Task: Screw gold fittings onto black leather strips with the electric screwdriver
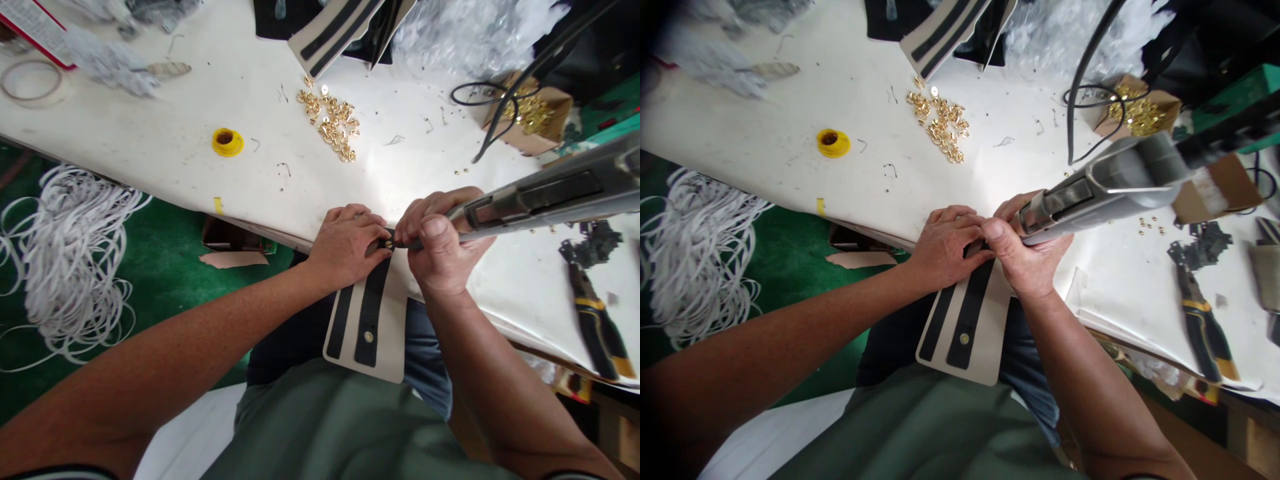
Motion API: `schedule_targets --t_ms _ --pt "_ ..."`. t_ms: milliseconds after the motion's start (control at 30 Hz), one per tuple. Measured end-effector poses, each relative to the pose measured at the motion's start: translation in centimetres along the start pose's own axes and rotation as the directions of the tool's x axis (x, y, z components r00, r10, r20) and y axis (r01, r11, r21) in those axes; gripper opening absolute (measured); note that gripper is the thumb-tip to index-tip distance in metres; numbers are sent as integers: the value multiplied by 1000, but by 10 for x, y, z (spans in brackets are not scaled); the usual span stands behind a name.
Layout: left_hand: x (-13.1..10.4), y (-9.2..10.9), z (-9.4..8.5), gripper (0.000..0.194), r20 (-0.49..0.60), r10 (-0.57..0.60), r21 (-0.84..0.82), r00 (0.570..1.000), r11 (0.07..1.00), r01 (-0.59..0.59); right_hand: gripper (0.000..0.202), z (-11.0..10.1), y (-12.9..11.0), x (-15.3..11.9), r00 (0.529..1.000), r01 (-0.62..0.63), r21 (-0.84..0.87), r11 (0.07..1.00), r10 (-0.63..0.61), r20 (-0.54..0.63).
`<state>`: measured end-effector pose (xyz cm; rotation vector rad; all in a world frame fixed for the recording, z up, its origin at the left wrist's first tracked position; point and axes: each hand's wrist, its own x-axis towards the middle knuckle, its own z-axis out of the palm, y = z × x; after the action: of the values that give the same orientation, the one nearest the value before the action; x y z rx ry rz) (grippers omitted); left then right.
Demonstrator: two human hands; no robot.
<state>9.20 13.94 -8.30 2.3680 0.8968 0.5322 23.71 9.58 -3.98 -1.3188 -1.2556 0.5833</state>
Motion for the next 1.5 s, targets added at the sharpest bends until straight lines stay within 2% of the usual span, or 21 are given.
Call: schedule_targets --t_ms 100,267,467,767,967,1133,1300,1400,1500 --pt "0 0 -1 18 4 -4 -9 1000 1000 4 44 6 2 2 986 83 109 991 -66 -151" --pt "0 -1 0 19 -3 12 -12 1000 1000 -12 38 10 6 4 994 34 69 997 -27 -104" --pt "0 -1 1 20 5 3 -13 1000 1000 -3 30 8 9 5 989 75 195 978 -48 -143" --pt "0 -1 1 21 -5 26 -4 1000 1000 -26 26 10 7 9 994 100 314 944 -79 -78" --pt "0 0 1 22 -7 28 -2 1000 1000 -28 29 9 8 7 994 103 278 955 -91 -54" --pt "0 -1 2 22 -7 32 -3 999 999 -32 29 10 10 6 993 93 276 957 -69 -95" --pt "-2 0 3 24 -30 40 31 999 999 -39 48 8 16 7 996 33 142 989 -21 -87" --pt "-3 1 2 26 -41 49 64 998 997 -46 53 5 20 11 998 -25 188 982 35 -51" --pt "-4 2 1 23 -51 60 81 997 995 -56 53 -3 14 17 998 -37 261 965 48 -38"
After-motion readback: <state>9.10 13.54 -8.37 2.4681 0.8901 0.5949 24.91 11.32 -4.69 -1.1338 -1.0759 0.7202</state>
